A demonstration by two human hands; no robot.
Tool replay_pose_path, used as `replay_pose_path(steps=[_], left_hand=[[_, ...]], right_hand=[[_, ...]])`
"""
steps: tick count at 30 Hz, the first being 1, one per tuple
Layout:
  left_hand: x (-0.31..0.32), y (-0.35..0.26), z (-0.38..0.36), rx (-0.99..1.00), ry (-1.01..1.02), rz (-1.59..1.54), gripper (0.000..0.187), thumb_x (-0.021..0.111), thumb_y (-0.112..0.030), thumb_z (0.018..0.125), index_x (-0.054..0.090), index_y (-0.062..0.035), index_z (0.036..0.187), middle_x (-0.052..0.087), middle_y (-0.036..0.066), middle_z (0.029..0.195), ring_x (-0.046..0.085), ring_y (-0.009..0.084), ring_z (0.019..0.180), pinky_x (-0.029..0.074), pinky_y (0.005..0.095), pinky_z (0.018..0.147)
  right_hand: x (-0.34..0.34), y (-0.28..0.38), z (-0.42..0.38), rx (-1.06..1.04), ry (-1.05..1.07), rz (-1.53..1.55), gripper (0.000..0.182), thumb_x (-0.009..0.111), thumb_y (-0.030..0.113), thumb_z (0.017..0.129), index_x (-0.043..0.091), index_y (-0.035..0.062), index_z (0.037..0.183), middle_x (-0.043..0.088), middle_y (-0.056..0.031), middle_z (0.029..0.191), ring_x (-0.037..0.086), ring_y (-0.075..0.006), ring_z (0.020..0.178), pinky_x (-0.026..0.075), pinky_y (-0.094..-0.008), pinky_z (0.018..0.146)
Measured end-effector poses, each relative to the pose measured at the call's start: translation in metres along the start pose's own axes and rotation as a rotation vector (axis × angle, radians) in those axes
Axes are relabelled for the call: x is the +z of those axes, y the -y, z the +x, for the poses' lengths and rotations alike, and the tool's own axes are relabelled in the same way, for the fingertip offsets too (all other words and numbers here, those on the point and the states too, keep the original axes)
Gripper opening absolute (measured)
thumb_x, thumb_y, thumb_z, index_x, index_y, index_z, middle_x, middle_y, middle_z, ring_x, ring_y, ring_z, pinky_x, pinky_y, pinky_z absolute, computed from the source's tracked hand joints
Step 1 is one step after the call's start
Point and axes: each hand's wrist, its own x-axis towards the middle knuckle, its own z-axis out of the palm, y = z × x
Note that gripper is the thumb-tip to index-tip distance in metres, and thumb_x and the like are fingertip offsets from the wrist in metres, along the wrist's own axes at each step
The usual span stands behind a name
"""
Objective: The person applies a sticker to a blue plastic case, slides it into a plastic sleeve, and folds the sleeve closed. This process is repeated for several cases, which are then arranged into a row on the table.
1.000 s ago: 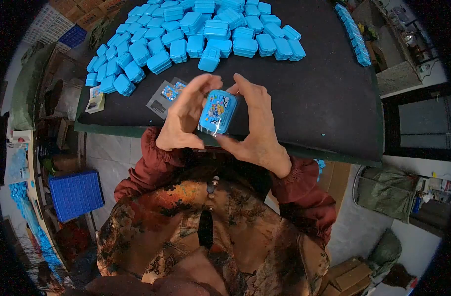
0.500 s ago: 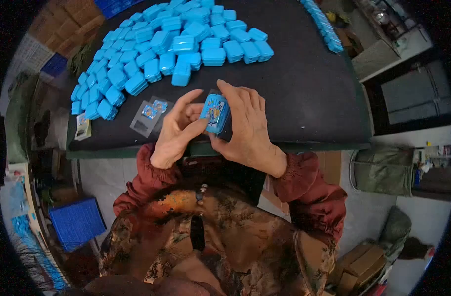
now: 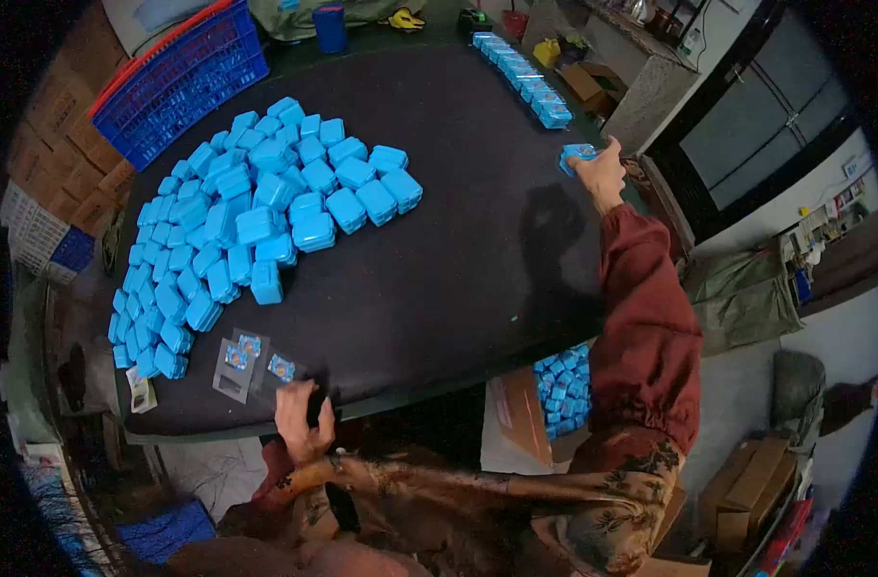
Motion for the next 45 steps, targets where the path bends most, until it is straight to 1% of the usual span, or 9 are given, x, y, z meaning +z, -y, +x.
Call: replay_pose_path(steps=[8, 18, 24, 30, 33, 36, 38, 40, 45], left_hand=[[0.007, 0.016, -0.009, 0.127, 0.065, 0.144, 0.038, 0.059, -0.004, 0.067, 0.055, 0.0074, 0.103, 0.056, 0.02, 0.094, 0.055, 0.0361, 0.082, 0.045, 0.043, 0.07], [0.011, 0.02, -0.011, 0.138, 0.048, 0.204, 0.036, 0.057, -0.006, 0.067, 0.056, 0.0068, 0.101, 0.057, 0.019, 0.091, 0.055, 0.0343, 0.081, 0.046, 0.0418, 0.071], [0.012, 0.012, -0.004, 0.122, 0.006, 0.17, 0.036, 0.057, -0.006, 0.068, 0.056, 0.0062, 0.101, 0.057, 0.018, 0.092, 0.056, 0.0336, 0.082, 0.045, 0.0414, 0.071], [0.005, -0.004, 0.007, 0.131, -0.018, 0.105, 0.025, 0.063, -0.004, 0.066, 0.06, 0.0013, 0.091, 0.058, 0.011, 0.085, 0.056, 0.0275, 0.074, 0.041, 0.0358, 0.062], [0.005, -0.001, 0.002, 0.156, -0.049, 0.047, 0.018, 0.066, -0.003, 0.065, 0.063, -0.0018, 0.083, 0.057, 0.007, 0.082, 0.054, 0.022, 0.07, 0.04, 0.0322, 0.058], [-0.004, -0.001, 0.0, 0.193, 0.03, -0.034, 0.018, 0.065, -0.004, 0.063, 0.062, -0.003, 0.081, 0.054, 0.005, 0.075, 0.05, 0.0211, 0.067, 0.038, 0.0317, 0.057], [-0.006, -0.003, -0.006, 0.226, 0.043, -0.048, 0.017, 0.063, -0.005, 0.063, 0.062, -0.0037, 0.08, 0.052, 0.005, 0.074, 0.048, 0.0212, 0.067, 0.039, 0.0319, 0.059], [-0.011, -0.005, -0.01, 0.182, 0.053, -0.085, 0.017, 0.066, -0.002, 0.064, 0.062, -0.0016, 0.08, 0.053, 0.007, 0.078, 0.049, 0.0222, 0.067, 0.039, 0.0324, 0.058], [-0.03, 0.0, -0.011, 0.095, -0.023, -0.211, 0.013, 0.064, 0.005, 0.07, 0.06, 0.0023, 0.083, 0.057, 0.012, 0.086, 0.054, 0.0273, 0.071, 0.044, 0.0351, 0.063]], right_hand=[[0.058, -0.005, 0.057, 0.223, -0.052, 0.107, 0.095, 0.08, 0.025, 0.066, 0.023, 0.0128, 0.14, 0.042, -0.0169, 0.128, 0.042, -0.0351, 0.115, 0.035, -0.0439, 0.097], [0.085, -0.009, 0.092, 0.252, -0.122, 0.086, 0.101, 0.081, 0.03, 0.062, 0.021, 0.009, 0.14, 0.05, -0.0151, 0.126, 0.042, -0.0338, 0.12, 0.033, -0.045, 0.098], [0.046, -0.018, 0.056, 0.044, -0.09, -0.146, 0.103, 0.074, 0.048, 0.068, 0.014, 0.0107, 0.143, 0.034, -0.019, 0.139, 0.034, -0.0379, 0.124, 0.031, -0.0505, 0.098], [-0.007, -0.116, -0.092, -0.409, -0.163, -0.516, 0.055, 0.046, 0.039, 0.092, 0.032, 0.0093, 0.137, 0.042, -0.0182, 0.13, 0.038, -0.0375, 0.12, 0.032, -0.0499, 0.095], [-0.025, -0.154, -0.122, -0.453, 0.069, -0.683, 0.047, 0.047, 0.036, 0.091, 0.043, 0.0098, 0.13, 0.044, -0.0173, 0.129, 0.041, -0.0353, 0.118, 0.033, -0.0484, 0.094], [-0.046, -0.114, -0.123, -0.358, 0.248, -1.002, 0.043, 0.051, 0.028, 0.089, 0.045, 0.0091, 0.128, 0.045, -0.0151, 0.129, 0.043, -0.0336, 0.116, 0.033, -0.0484, 0.093], [-0.045, -0.053, -0.143, -0.608, 0.148, -0.918, 0.04, 0.056, 0.018, 0.085, 0.049, 0.0074, 0.123, 0.049, -0.0161, 0.122, 0.047, -0.0343, 0.111, 0.036, -0.0459, 0.09], [-0.036, 0.035, -0.181, -0.969, 0.315, -0.508, 0.032, 0.06, 0.01, 0.081, 0.057, 0.0055, 0.112, 0.056, -0.0158, 0.107, 0.054, -0.0345, 0.097, 0.043, -0.0407, 0.079], [0.017, 0.172, -0.296, -1.177, 0.783, 0.163, 0.017, 0.062, 0.012, 0.079, 0.061, 0.0033, 0.094, 0.058, -0.0127, 0.079, 0.058, -0.0318, 0.074, 0.046, -0.0377, 0.06]])
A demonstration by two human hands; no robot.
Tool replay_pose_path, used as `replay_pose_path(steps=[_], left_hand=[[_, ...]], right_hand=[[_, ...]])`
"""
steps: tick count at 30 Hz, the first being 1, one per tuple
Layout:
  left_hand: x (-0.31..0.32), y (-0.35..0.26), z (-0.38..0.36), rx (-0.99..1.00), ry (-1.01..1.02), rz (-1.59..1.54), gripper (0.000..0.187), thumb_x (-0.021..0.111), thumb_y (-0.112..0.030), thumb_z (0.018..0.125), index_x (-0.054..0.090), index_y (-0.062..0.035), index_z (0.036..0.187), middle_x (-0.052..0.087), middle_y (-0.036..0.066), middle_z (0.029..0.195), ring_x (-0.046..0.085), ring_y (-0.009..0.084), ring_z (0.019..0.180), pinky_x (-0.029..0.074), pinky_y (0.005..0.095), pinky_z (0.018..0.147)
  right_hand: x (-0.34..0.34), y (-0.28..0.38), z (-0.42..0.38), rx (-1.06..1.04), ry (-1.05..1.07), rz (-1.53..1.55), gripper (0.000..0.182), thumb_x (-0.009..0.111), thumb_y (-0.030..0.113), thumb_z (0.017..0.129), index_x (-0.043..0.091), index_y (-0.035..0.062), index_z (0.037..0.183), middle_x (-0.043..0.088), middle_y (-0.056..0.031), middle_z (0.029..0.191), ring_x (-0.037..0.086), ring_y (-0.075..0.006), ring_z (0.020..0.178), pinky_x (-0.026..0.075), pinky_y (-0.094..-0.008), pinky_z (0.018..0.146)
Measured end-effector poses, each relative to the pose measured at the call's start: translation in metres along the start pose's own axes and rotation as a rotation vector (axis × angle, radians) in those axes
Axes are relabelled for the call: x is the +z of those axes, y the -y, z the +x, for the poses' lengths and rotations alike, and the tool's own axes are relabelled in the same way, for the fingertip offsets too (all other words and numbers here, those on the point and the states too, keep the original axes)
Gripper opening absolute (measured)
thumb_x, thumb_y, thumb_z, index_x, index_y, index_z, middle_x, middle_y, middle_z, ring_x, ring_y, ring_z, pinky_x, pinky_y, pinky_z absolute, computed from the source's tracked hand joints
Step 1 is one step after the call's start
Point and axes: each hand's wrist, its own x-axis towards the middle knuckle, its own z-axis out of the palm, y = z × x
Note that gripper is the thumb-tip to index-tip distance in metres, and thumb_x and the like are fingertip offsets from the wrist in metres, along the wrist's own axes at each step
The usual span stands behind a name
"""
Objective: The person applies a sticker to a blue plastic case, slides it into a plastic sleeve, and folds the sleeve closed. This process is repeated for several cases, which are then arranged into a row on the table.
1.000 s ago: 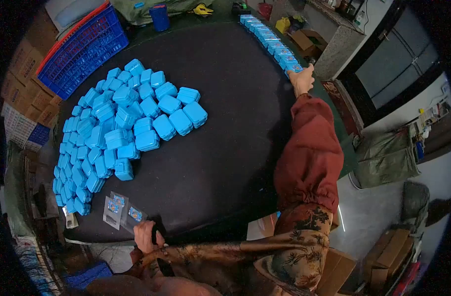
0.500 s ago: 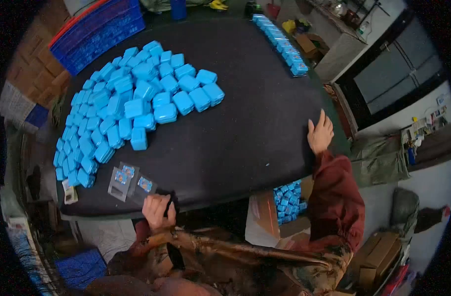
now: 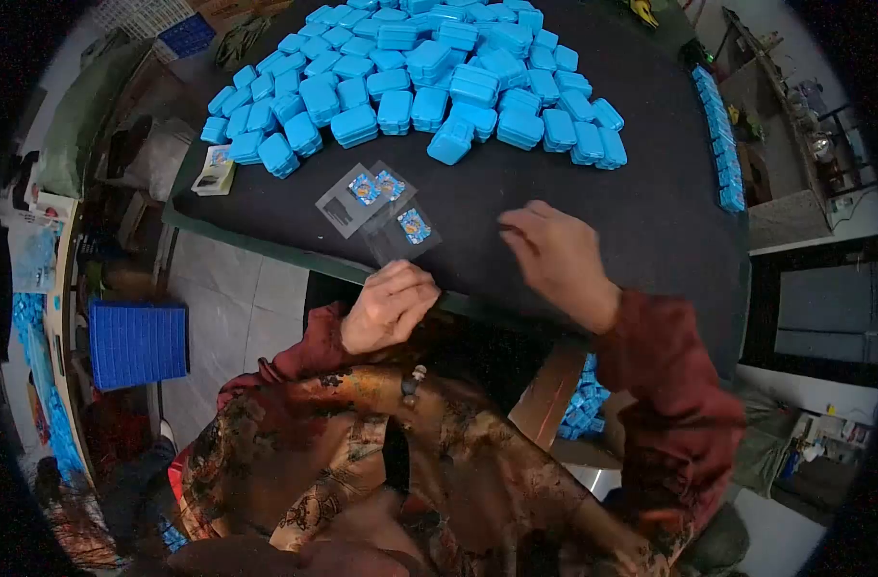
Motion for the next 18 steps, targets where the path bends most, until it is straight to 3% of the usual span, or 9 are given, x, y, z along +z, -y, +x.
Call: replay_pose_path(steps=[4, 6, 9, 14, 18], left_hand=[[-0.024, 0.008, 0.001, -0.221, -0.276, 0.082, 0.01, 0.059, 0.008, 0.075, 0.059, 0.0045, 0.085, 0.058, 0.014, 0.08, 0.057, 0.0278, 0.066, 0.046, 0.0303, 0.059], [-0.04, 0.01, -0.001, -0.391, -0.309, 0.091, 0.009, 0.059, 0.007, 0.076, 0.059, 0.0037, 0.085, 0.059, 0.015, 0.079, 0.058, 0.0272, 0.064, 0.047, 0.0295, 0.058], [-0.056, 0.02, -0.006, -0.508, -0.339, 0.1, 0.009, 0.06, 0.006, 0.078, 0.059, 0.0041, 0.086, 0.058, 0.013, 0.076, 0.057, 0.0195, 0.059, 0.045, 0.0266, 0.055], [-0.058, 0.033, 0.0, -0.543, -0.356, 0.052, 0.011, 0.06, 0.005, 0.078, 0.06, 0.0047, 0.089, 0.057, 0.011, 0.075, 0.054, 0.0151, 0.058, 0.043, 0.0251, 0.054], [-0.049, 0.033, 0.02, -0.593, -0.409, -0.201, 0.021, 0.067, -0.008, 0.08, 0.061, 0.0043, 0.095, 0.057, 0.006, 0.079, 0.049, 0.0088, 0.058, 0.041, 0.023, 0.052]], right_hand=[[0.089, 0.012, 0.043, -0.048, -0.022, 0.024, 0.017, 0.066, 0.018, 0.077, 0.059, 0.0034, 0.082, 0.056, -0.0122, 0.075, 0.058, -0.0312, 0.074, 0.045, -0.0391, 0.058], [0.116, 0.012, 0.052, 0.004, -0.099, -0.155, 0.019, 0.067, 0.02, 0.076, 0.055, 0.0045, 0.073, 0.056, -0.0114, 0.073, 0.056, -0.0311, 0.071, 0.044, -0.0402, 0.059], [0.125, 0.01, 0.041, 0.024, -0.064, 0.047, 0.02, 0.067, 0.017, 0.075, 0.052, 0.0046, 0.07, 0.055, -0.0103, 0.069, 0.055, -0.0307, 0.069, 0.042, -0.0416, 0.06], [0.119, 0.001, 0.027, 0.021, -0.111, 0.155, 0.016, 0.067, 0.012, 0.073, 0.053, 0.006, 0.07, 0.054, -0.0073, 0.064, 0.053, -0.0285, 0.065, 0.037, -0.0381, 0.059], [0.095, -0.002, 0.025, 0.081, -0.105, 0.327, 0.014, 0.069, 0.011, 0.073, 0.055, 0.0085, 0.071, 0.052, -0.0033, 0.065, 0.05, -0.0231, 0.063, 0.034, -0.0343, 0.057]])
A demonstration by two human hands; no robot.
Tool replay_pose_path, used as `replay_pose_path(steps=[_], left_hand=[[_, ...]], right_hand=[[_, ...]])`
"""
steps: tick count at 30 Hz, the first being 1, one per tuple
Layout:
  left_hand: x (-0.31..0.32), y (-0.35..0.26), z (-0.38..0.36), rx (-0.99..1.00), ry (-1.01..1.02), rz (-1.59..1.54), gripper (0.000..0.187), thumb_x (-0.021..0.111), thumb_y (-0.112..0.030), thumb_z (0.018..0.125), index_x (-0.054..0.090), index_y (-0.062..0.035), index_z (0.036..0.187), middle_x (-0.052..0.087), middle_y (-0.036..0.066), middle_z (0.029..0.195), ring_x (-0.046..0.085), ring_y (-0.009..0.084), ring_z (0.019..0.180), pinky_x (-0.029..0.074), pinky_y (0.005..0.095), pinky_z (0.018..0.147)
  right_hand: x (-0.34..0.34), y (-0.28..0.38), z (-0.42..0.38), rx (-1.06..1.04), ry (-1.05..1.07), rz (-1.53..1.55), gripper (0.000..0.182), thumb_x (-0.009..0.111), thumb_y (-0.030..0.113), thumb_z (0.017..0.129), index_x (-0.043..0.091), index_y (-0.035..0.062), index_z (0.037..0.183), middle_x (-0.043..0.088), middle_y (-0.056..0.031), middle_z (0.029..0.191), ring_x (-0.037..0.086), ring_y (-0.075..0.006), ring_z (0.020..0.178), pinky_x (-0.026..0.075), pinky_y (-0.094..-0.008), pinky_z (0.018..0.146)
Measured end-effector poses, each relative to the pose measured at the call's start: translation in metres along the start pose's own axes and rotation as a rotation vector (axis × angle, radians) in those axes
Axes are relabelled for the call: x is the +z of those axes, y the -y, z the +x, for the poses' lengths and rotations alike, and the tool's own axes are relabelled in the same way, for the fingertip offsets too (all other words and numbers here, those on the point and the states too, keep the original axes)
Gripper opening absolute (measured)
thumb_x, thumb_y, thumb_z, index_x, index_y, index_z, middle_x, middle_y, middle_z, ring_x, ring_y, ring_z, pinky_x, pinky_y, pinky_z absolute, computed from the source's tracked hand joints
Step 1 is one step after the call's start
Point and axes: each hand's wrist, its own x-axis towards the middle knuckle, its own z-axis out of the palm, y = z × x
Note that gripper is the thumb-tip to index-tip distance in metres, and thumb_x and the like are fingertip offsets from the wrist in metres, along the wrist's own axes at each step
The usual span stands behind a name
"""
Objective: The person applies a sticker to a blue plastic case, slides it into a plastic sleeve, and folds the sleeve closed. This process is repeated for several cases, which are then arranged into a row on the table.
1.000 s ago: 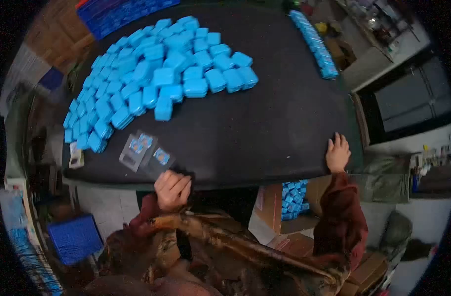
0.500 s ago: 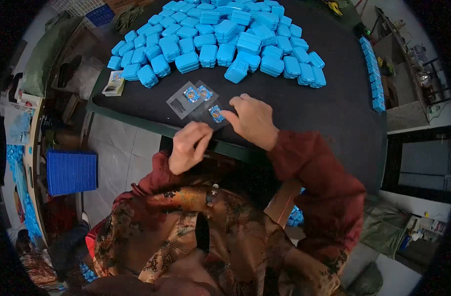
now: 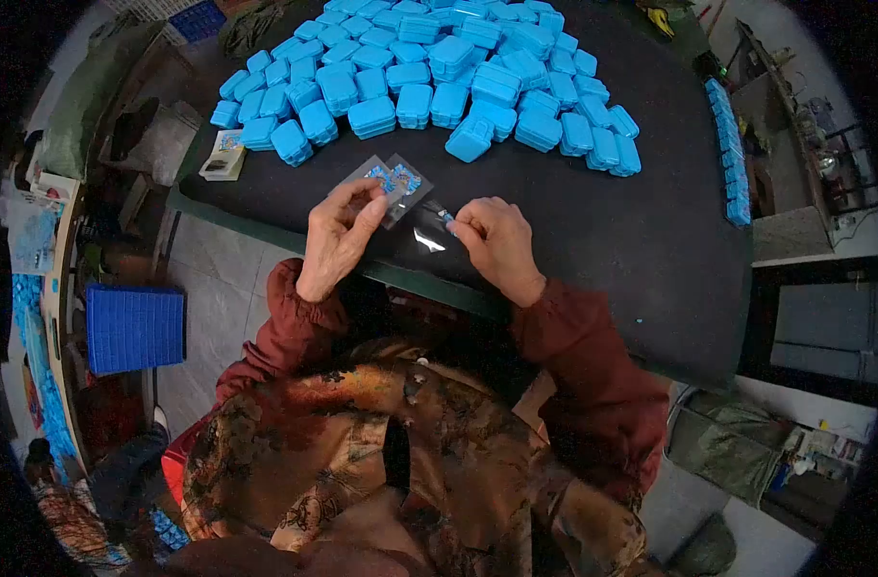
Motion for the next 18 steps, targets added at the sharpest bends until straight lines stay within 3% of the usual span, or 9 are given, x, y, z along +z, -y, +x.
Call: replay_pose_path(steps=[2, 3, 5, 6, 10, 12, 13, 15, 18], left_hand=[[0.008, -0.003, 0.005, -0.048, 0.118, -0.101, 0.032, 0.071, -0.022, 0.078, 0.061, 0.0044, 0.093, 0.057, 0.005, 0.084, 0.046, 0.0057, 0.06, 0.038, 0.0219, 0.052], [0.01, -0.005, 0.007, -0.047, 0.124, -0.104, 0.032, 0.071, -0.022, 0.078, 0.061, 0.0044, 0.093, 0.057, 0.005, 0.084, 0.046, 0.0057, 0.06, 0.038, 0.0219, 0.052], [0.012, -0.014, 0.012, -0.101, 0.468, -0.071, 0.028, 0.066, -0.023, 0.085, 0.062, 0.0031, 0.093, 0.054, 0.003, 0.09, 0.047, 0.0056, 0.071, 0.039, 0.0218, 0.058], [0.016, -0.019, 0.012, -0.122, 0.486, -0.176, 0.025, 0.065, -0.023, 0.086, 0.063, 0.0023, 0.087, 0.057, 0.001, 0.083, 0.048, 0.0054, 0.067, 0.037, 0.0217, 0.056], [0.026, -0.012, 0.012, -0.135, 0.481, -0.213, 0.02, 0.062, -0.019, 0.087, 0.063, 0.0007, 0.085, 0.06, 0.001, 0.074, 0.05, 0.0059, 0.061, 0.038, 0.021, 0.053], [0.032, -0.022, 0.008, -0.243, 0.261, -0.457, 0.016, 0.06, -0.016, 0.088, 0.065, -0.0009, 0.086, 0.062, 0.002, 0.069, 0.052, 0.0064, 0.058, 0.04, 0.0204, 0.052], [0.032, -0.019, 0.008, -0.241, 0.262, -0.456, 0.016, 0.06, -0.016, 0.088, 0.065, -0.0009, 0.086, 0.062, 0.002, 0.069, 0.052, 0.0064, 0.058, 0.04, 0.0204, 0.052], [0.033, -0.011, 0.006, -0.3, 0.187, -0.563, 0.015, 0.06, -0.015, 0.089, 0.065, -0.0016, 0.093, 0.064, 0.004, 0.073, 0.054, 0.0069, 0.06, 0.042, 0.0196, 0.053], [0.044, -0.013, 0.003, -0.253, 0.129, -0.702, 0.015, 0.062, -0.011, 0.086, 0.064, 0.0002, 0.096, 0.062, 0.002, 0.07, 0.052, 0.0044, 0.056, 0.04, 0.0174, 0.048]], right_hand=[[-0.013, 0.011, 0.003, -0.135, 0.014, -0.054, 0.015, 0.069, 0.01, 0.072, 0.055, 0.0091, 0.071, 0.052, -0.0024, 0.066, 0.049, -0.0217, 0.062, 0.034, -0.0338, 0.058], [-0.02, 0.016, 0.006, -0.273, 0.027, -0.107, 0.015, 0.07, 0.01, 0.072, 0.055, 0.0096, 0.071, 0.051, -0.0015, 0.067, 0.048, -0.0203, 0.062, 0.034, -0.0333, 0.058], [-0.03, 0.027, 0.011, -0.305, 0.041, -0.103, 0.014, 0.07, 0.01, 0.072, 0.056, 0.0099, 0.071, 0.051, -0.002, 0.068, 0.048, -0.0211, 0.062, 0.034, -0.0334, 0.058], [-0.033, 0.029, 0.012, -0.343, 0.059, -0.096, 0.013, 0.07, 0.009, 0.073, 0.057, 0.0102, 0.072, 0.052, -0.0024, 0.07, 0.049, -0.0219, 0.063, 0.035, -0.0335, 0.058], [-0.039, 0.032, 0.012, -0.298, -0.044, -0.012, 0.015, 0.071, 0.009, 0.075, 0.061, 0.0086, 0.086, 0.053, -0.0021, 0.072, 0.052, -0.0175, 0.067, 0.039, -0.0292, 0.06], [-0.038, 0.044, 0.004, 0.037, -0.265, 0.381, 0.028, 0.066, 0.009, 0.078, 0.057, 0.0022, 0.105, 0.055, -0.0029, 0.084, 0.053, -0.0125, 0.076, 0.043, -0.0243, 0.07], [-0.038, 0.047, 0.0, 0.034, -0.266, 0.381, 0.028, 0.066, 0.009, 0.078, 0.057, 0.0022, 0.105, 0.055, -0.0029, 0.084, 0.053, -0.0125, 0.076, 0.043, -0.0243, 0.07], [-0.039, 0.052, -0.007, 0.326, -0.139, 0.719, 0.039, 0.065, 0.011, 0.08, 0.05, -0.0022, 0.115, 0.055, -0.0027, 0.089, 0.053, -0.0101, 0.08, 0.044, -0.0223, 0.069], [-0.024, 0.051, -0.01, 0.27, -0.063, 0.553, 0.04, 0.071, 0.02, 0.08, 0.055, -0.0045, 0.107, 0.06, -0.0026, 0.083, 0.053, -0.0067, 0.072, 0.043, -0.0218, 0.059]])
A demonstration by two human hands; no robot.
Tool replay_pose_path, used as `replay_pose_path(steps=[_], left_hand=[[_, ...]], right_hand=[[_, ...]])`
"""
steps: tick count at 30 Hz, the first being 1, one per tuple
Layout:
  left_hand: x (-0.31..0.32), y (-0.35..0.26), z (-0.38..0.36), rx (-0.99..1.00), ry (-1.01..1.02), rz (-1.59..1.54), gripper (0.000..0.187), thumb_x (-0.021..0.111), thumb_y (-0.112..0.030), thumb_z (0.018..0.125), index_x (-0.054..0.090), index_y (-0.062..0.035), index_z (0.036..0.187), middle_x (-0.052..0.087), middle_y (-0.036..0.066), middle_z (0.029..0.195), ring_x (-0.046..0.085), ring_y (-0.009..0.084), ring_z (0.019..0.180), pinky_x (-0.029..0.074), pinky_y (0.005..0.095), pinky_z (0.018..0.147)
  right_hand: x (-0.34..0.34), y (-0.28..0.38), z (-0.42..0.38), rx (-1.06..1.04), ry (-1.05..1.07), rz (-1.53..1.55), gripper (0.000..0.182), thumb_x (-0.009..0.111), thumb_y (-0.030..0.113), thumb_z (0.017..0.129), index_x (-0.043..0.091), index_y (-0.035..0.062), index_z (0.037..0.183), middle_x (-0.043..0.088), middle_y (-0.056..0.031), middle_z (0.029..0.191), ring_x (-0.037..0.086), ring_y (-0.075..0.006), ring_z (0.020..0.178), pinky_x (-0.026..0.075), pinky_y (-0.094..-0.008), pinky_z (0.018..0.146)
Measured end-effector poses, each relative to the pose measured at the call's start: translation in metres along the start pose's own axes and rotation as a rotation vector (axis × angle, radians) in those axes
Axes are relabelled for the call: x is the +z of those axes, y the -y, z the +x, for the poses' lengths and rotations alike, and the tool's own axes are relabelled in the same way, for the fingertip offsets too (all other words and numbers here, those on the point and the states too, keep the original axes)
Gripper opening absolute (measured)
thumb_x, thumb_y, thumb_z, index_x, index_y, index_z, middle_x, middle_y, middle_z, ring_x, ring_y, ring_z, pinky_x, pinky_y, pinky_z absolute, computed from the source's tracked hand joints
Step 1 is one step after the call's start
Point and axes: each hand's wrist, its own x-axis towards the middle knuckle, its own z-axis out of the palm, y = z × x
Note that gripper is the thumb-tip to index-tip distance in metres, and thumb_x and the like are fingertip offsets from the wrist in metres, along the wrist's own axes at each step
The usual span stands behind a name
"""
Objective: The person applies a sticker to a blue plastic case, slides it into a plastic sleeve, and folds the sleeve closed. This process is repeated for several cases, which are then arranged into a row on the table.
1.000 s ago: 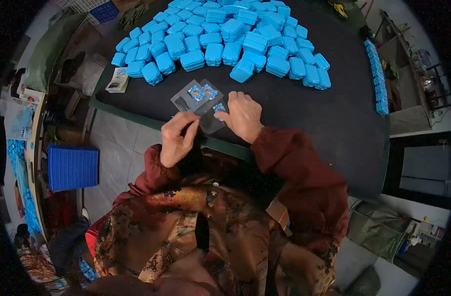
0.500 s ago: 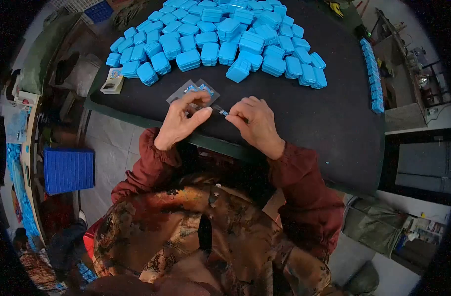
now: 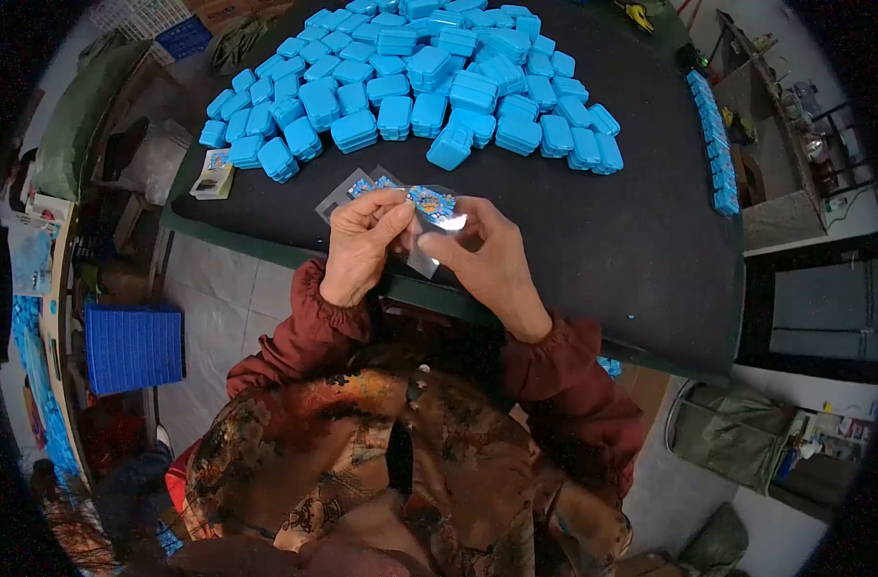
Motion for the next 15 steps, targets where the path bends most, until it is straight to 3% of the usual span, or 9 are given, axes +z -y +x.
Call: replay_pose_path(steps=[4, 6, 8, 9, 13, 15], left_hand=[[0.012, -0.005, -0.003, 0.034, -0.013, -0.017, 0.017, 0.062, -0.012, 0.087, 0.063, -0.0006, 0.099, 0.063, 0.003, 0.072, 0.052, 0.0053, 0.056, 0.039, 0.0173, 0.048], [0.009, -0.009, -0.005, -0.187, -0.008, -0.048, 0.015, 0.059, -0.015, 0.089, 0.063, -0.0011, 0.096, 0.062, 0.003, 0.073, 0.051, 0.0056, 0.056, 0.038, 0.0178, 0.048], [-0.003, -0.01, -0.005, -0.236, 0.101, -0.054, 0.017, 0.058, -0.016, 0.09, 0.063, -0.0011, 0.095, 0.062, 0.002, 0.073, 0.051, 0.0057, 0.057, 0.038, 0.0179, 0.049], [-0.007, -0.011, -0.004, -0.287, 0.213, -0.06, 0.018, 0.057, -0.018, 0.091, 0.063, -0.0011, 0.094, 0.062, 0.002, 0.073, 0.051, 0.0058, 0.058, 0.038, 0.018, 0.05], [-0.01, -0.016, -0.005, -0.372, 0.206, -0.188, 0.019, 0.055, -0.018, 0.092, 0.063, -0.0013, 0.089, 0.062, 0.004, 0.073, 0.052, 0.0082, 0.058, 0.04, 0.0218, 0.052], [-0.011, -0.012, -0.005, -0.176, 0.172, -0.037, 0.018, 0.058, -0.016, 0.09, 0.065, -0.0015, 0.081, 0.062, 0.002, 0.069, 0.049, 0.0062, 0.056, 0.038, 0.021, 0.052]], right_hand=[[0.0, -0.002, 0.004, -0.015, -0.012, 0.222, 0.016, 0.068, 0.013, 0.082, 0.062, -0.001, 0.083, 0.061, -0.0007, 0.072, 0.05, -0.0029, 0.064, 0.04, -0.02, 0.056], [-0.001, -0.004, 0.004, -0.05, 0.0, 0.193, 0.012, 0.066, 0.009, 0.082, 0.062, -0.0005, 0.076, 0.06, 0.0014, 0.068, 0.048, -0.0015, 0.062, 0.037, -0.019, 0.054], [0.001, 0.002, 0.002, -0.08, 0.038, 0.16, 0.017, 0.064, 0.011, 0.084, 0.059, 0.0033, 0.07, 0.053, 0.0042, 0.063, 0.044, -0.001, 0.061, 0.035, -0.0181, 0.055], [0.0, 0.0, 0.002, -0.079, 0.038, 0.16, 0.017, 0.064, 0.011, 0.084, 0.059, 0.0033, 0.07, 0.053, 0.0042, 0.063, 0.044, -0.001, 0.061, 0.035, -0.0181, 0.055], [0.002, 0.002, 0.002, -0.16, 0.087, 0.059, 0.009, 0.064, 0.007, 0.084, 0.062, 0.0001, 0.078, 0.055, 0.0035, 0.065, 0.043, -0.0007, 0.061, 0.035, -0.0181, 0.053], [0.003, 0.004, 0.001, -0.162, 0.074, 0.073, 0.009, 0.063, 0.007, 0.084, 0.062, 0.0001, 0.077, 0.054, 0.0032, 0.064, 0.043, -0.0006, 0.061, 0.035, -0.018, 0.054]])
